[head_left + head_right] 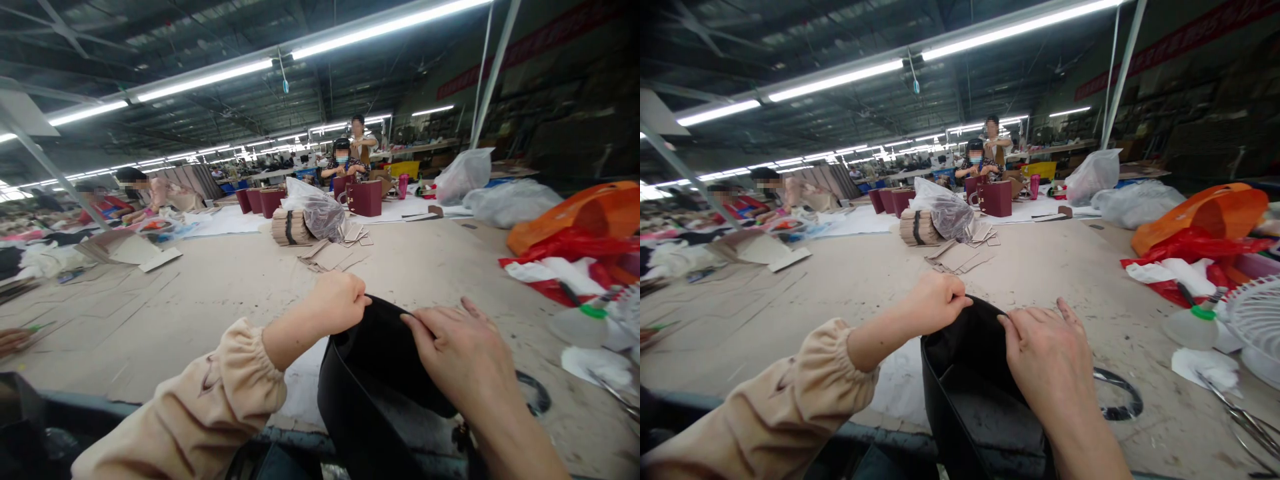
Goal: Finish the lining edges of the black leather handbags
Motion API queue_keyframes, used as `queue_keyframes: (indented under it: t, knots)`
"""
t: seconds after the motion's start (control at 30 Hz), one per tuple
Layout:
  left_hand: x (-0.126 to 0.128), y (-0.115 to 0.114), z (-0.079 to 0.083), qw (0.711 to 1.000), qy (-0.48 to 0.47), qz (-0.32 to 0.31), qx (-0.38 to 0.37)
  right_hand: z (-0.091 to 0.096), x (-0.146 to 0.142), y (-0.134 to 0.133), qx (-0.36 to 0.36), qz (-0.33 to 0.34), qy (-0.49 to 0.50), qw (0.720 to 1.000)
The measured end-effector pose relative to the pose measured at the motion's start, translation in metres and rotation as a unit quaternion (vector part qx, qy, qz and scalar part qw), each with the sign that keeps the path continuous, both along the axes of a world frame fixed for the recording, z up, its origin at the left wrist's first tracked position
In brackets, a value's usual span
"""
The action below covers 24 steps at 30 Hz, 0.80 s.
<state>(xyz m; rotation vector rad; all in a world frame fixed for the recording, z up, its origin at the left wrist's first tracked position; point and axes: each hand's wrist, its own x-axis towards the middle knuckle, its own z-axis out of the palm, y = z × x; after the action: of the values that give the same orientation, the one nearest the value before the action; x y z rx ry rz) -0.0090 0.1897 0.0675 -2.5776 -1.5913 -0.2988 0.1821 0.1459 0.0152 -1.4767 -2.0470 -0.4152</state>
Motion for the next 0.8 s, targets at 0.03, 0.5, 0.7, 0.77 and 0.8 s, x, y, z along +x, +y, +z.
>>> queue_keyframes:
  t: [0.03, 0.5, 0.7, 0.77, 0.8]
  knots:
    - [0.001, 0.0, 0.0, 1.0, 0.002, 0.004, -0.002, -0.002, 0.002, 0.001, 0.004, 0.007, -0.003, 1.0]
    - [-0.003, -0.005, 0.005, 0.999, -0.034, -0.004, -0.034, 0.009, 0.053, -0.02, -0.124, 0.044, 0.086, 0.988]
    - [-0.016, -0.036, 0.013, 0.998, -0.039, -0.011, -0.039, 0.017, 0.03, -0.055, -0.084, 0.048, 0.084, 0.992]
    - [-0.022, -0.054, 0.014, 0.998, -0.038, -0.026, -0.038, 0.019, 0.024, -0.081, -0.086, 0.06, 0.083, 0.991]
    - [-0.024, -0.063, 0.015, 0.998, -0.038, -0.037, -0.037, 0.018, 0.022, -0.094, -0.089, 0.065, 0.083, 0.99]
